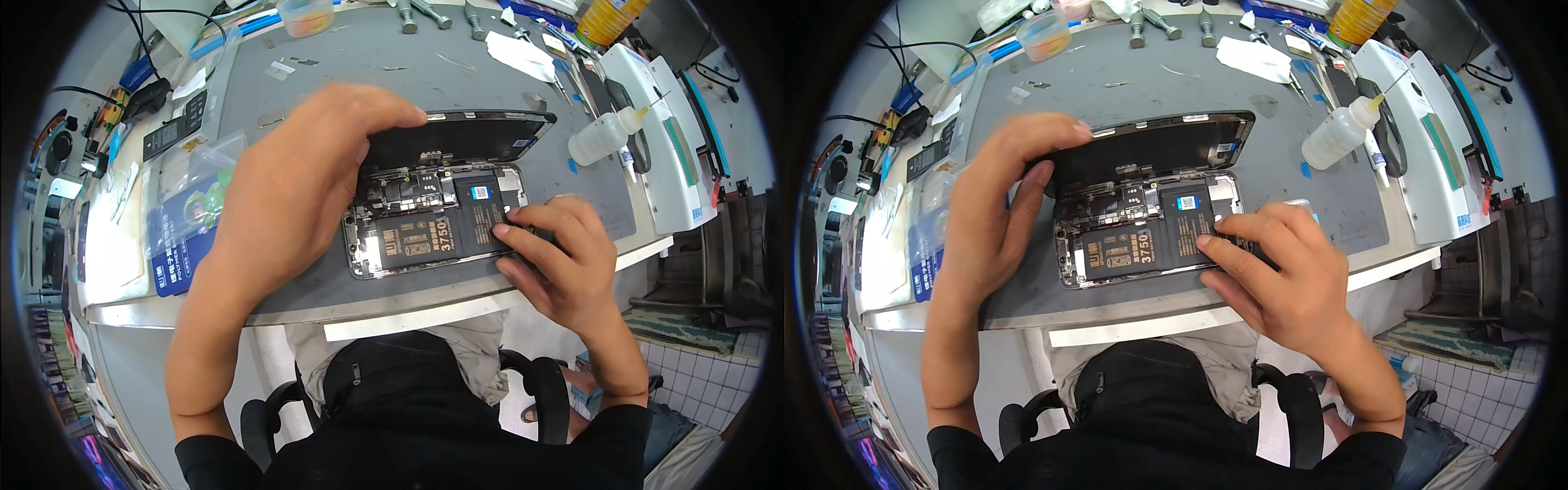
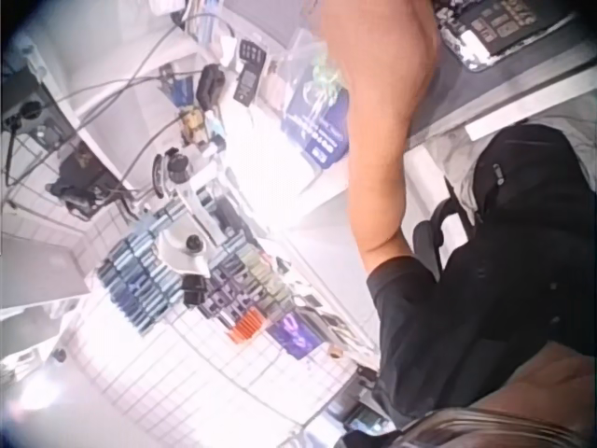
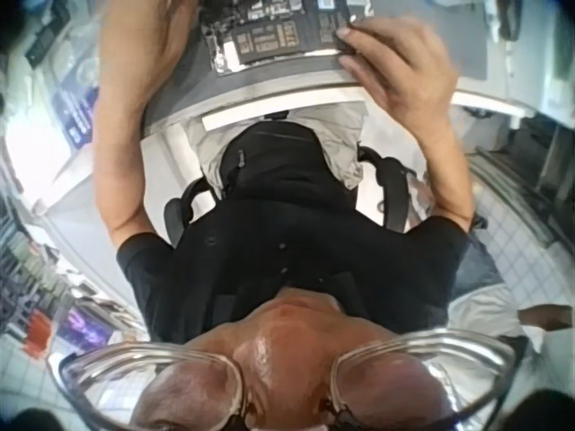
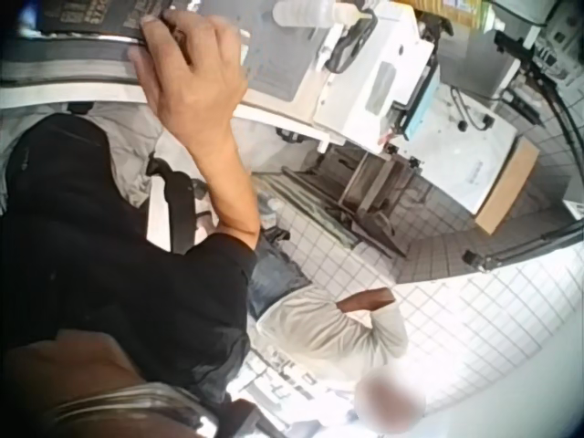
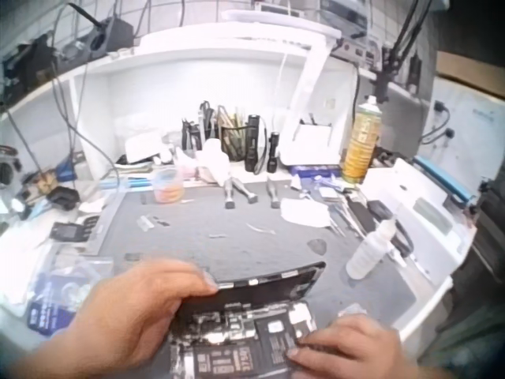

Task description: The person removes the old battery from a disassembled smartphone, opens a new battery package, and peels off protective films. They then place the new battery into the phone, connect the ribbon cable, and reattach the screen assembly.

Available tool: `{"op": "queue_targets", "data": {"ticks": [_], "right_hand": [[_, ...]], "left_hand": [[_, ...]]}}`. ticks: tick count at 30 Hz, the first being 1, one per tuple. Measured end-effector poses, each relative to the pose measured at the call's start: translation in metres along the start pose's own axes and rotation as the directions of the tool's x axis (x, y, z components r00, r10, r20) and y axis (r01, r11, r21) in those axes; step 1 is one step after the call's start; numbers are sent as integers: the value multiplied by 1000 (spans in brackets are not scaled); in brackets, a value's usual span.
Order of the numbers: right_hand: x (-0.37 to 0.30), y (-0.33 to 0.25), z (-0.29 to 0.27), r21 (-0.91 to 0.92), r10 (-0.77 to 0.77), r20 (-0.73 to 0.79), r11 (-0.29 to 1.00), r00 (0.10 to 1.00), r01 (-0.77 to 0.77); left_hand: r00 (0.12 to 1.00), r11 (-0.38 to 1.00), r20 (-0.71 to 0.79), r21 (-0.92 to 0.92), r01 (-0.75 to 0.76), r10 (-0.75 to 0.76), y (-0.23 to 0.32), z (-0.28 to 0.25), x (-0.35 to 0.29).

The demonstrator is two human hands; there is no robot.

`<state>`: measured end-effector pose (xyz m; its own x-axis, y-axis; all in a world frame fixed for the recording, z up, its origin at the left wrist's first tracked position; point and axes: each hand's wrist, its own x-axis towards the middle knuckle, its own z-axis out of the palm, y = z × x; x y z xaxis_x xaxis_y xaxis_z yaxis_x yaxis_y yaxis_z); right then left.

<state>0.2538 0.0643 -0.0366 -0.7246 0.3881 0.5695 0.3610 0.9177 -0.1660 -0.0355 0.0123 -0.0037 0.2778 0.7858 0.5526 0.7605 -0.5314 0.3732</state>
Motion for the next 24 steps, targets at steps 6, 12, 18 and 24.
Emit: {"op": "queue_targets", "data": {"ticks": [6, 12, 18, 24], "right_hand": [[-7, -7, 10, -59, 19, -58, 998, 998, -22], [-4, -14, 3, -107, 10, 37, 994, 999, -6], [1, -14, -1, -164, -87, 95, 981, 992, 102], [2, -21, -6, -128, 6, 149, 992, 989, 14]], "left_hand": [[994, 997, 81, 38, 73, -76, 8, 1, -11], [978, 990, 156, 10, 139, -139, 10, -2, -15], [966, 976, 143, 29, 214, -216, 18, -3, -23], [951, 952, 135, -95, 292, -278, 15, 6, -32]]}}
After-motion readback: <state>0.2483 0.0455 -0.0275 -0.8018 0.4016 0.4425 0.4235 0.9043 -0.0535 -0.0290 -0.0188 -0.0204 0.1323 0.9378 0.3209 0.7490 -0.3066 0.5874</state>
